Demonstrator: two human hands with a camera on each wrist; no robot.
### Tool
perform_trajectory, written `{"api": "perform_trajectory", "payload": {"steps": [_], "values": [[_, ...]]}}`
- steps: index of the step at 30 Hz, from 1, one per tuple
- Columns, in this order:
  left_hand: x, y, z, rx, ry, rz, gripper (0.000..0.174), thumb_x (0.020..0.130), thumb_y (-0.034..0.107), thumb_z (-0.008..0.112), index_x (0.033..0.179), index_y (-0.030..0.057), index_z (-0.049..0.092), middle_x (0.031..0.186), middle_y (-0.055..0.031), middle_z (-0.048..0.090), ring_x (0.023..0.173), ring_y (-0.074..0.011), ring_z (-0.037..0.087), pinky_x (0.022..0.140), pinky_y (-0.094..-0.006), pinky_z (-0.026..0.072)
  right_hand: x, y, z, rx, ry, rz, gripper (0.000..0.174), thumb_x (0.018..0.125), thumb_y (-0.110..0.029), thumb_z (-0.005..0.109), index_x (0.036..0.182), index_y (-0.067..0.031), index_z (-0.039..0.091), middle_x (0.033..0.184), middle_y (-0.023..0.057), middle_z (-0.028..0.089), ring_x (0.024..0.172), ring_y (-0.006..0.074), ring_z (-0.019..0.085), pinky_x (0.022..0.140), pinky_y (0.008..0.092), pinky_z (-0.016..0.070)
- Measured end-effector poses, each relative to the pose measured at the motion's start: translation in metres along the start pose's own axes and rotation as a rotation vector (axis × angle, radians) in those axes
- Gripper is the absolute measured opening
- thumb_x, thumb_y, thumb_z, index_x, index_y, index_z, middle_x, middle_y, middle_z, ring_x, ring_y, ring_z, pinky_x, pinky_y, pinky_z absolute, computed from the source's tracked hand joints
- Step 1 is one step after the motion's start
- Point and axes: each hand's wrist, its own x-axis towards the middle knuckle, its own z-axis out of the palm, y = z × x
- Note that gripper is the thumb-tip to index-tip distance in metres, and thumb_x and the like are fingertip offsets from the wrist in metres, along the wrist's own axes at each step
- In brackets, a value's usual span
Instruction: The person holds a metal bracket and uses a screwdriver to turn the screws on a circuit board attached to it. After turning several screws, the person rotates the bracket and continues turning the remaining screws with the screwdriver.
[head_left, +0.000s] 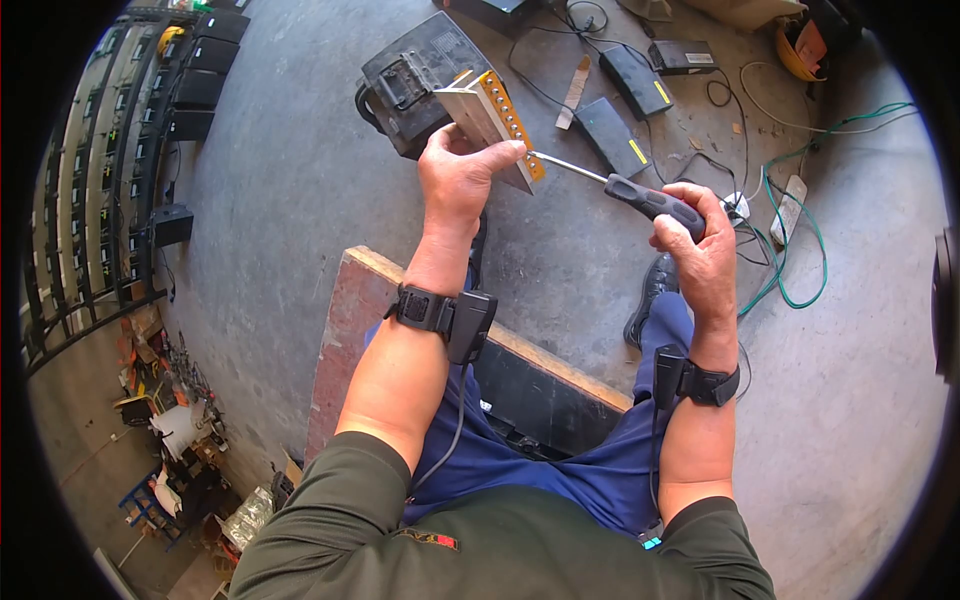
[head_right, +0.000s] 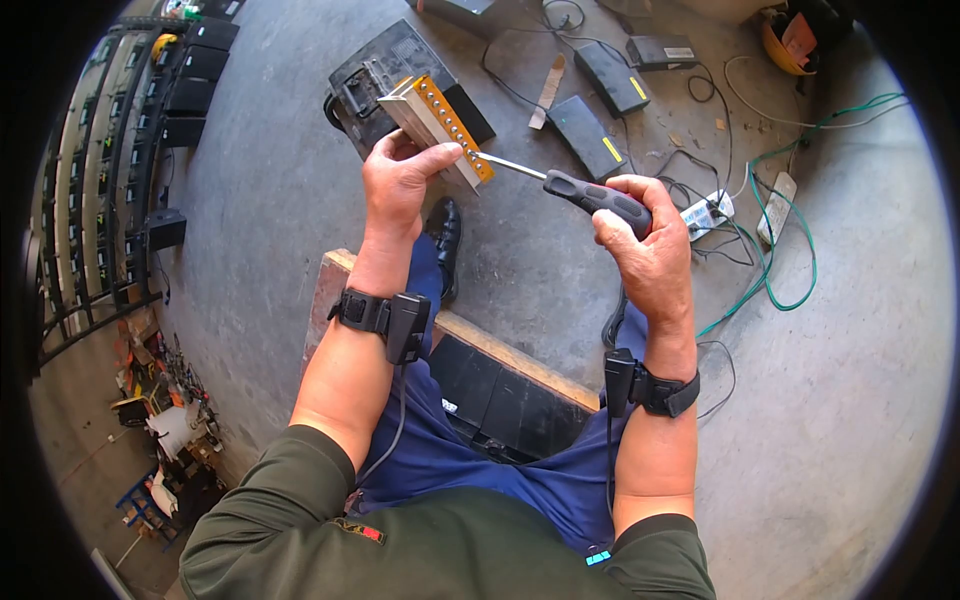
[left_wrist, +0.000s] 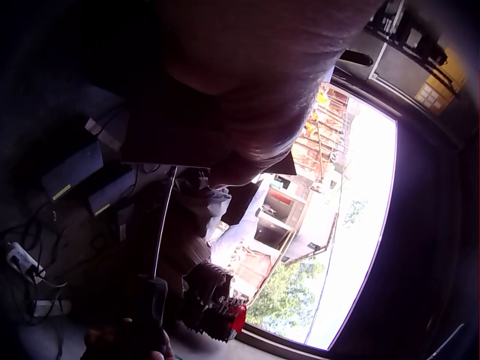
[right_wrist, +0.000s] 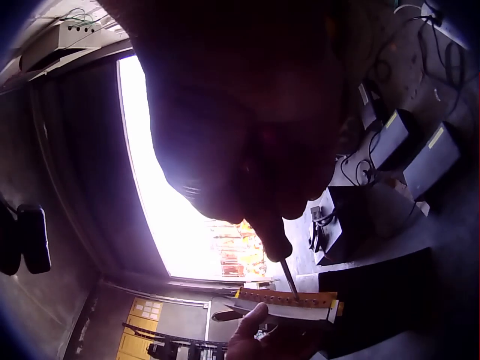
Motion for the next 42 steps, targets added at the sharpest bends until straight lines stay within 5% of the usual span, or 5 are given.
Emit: {"api": "perform_trajectory", "payload": {"steps": [17, 23, 32, 38, 42], "values": [[0.001, -0.001, -0.001, 0.006, -0.010, 0.000, 0.047, 0.077, 0.000, 0.083, 0.119, -0.0077, 0.062, 0.109, -0.0121, 0.071, 0.096, -0.0202, 0.070, 0.091, -0.0332, 0.0561, 0.001, 0.000, -0.004, 0.060, -0.070, 0.205, 0.036, 0.094, -0.027, 0.072, 0.120, -0.0038, 0.062, 0.093, 0.0046, 0.064, 0.077, 0.0106, 0.063, 0.068, 0.0240, 0.0531], [0.000, 0.001, 0.000, 0.000, 0.004, -0.019, 0.046, 0.078, 0.001, 0.083, 0.119, -0.0071, 0.062, 0.109, -0.0122, 0.071, 0.096, -0.0203, 0.071, 0.089, -0.0331, 0.0572, 0.000, 0.006, 0.002, -0.151, 0.036, -0.134, 0.039, 0.096, -0.032, 0.072, 0.121, -0.0049, 0.062, 0.088, 0.0037, 0.064, 0.071, 0.0112, 0.063, 0.067, 0.0258, 0.0542], [-0.001, 0.002, 0.001, -0.012, 0.001, -0.017, 0.046, 0.079, 0.001, 0.083, 0.119, -0.0074, 0.062, 0.109, -0.0122, 0.071, 0.096, -0.0203, 0.071, 0.089, -0.0327, 0.0580, 0.000, -0.002, -0.003, 0.093, -0.057, 0.233, 0.039, 0.088, -0.018, 0.073, 0.123, -0.0056, 0.061, 0.103, 0.0070, 0.065, 0.083, 0.0126, 0.065, 0.074, 0.0253, 0.0546], [0.000, 0.001, 0.001, -0.028, -0.013, -0.002, 0.046, 0.079, 0.000, 0.082, 0.119, -0.0076, 0.062, 0.110, -0.0129, 0.071, 0.097, -0.0212, 0.071, 0.089, -0.0336, 0.0584, 0.000, 0.004, 0.000, -0.091, 0.002, -0.157, 0.035, 0.095, -0.023, 0.071, 0.124, -0.0063, 0.061, 0.099, 0.0062, 0.066, 0.084, 0.0103, 0.065, 0.069, 0.0225, 0.0560], [0.001, 0.001, 0.000, -0.034, -0.021, -0.002, 0.046, 0.079, -0.001, 0.082, 0.119, -0.0080, 0.061, 0.111, -0.0134, 0.070, 0.097, -0.0219, 0.071, 0.090, -0.0343, 0.0584, 0.000, 0.003, -0.004, 0.052, -0.051, 0.110, 0.037, 0.095, -0.024, 0.071, 0.125, -0.0062, 0.061, 0.098, 0.0052, 0.066, 0.083, 0.0101, 0.064, 0.068, 0.0215, 0.0549]]}}
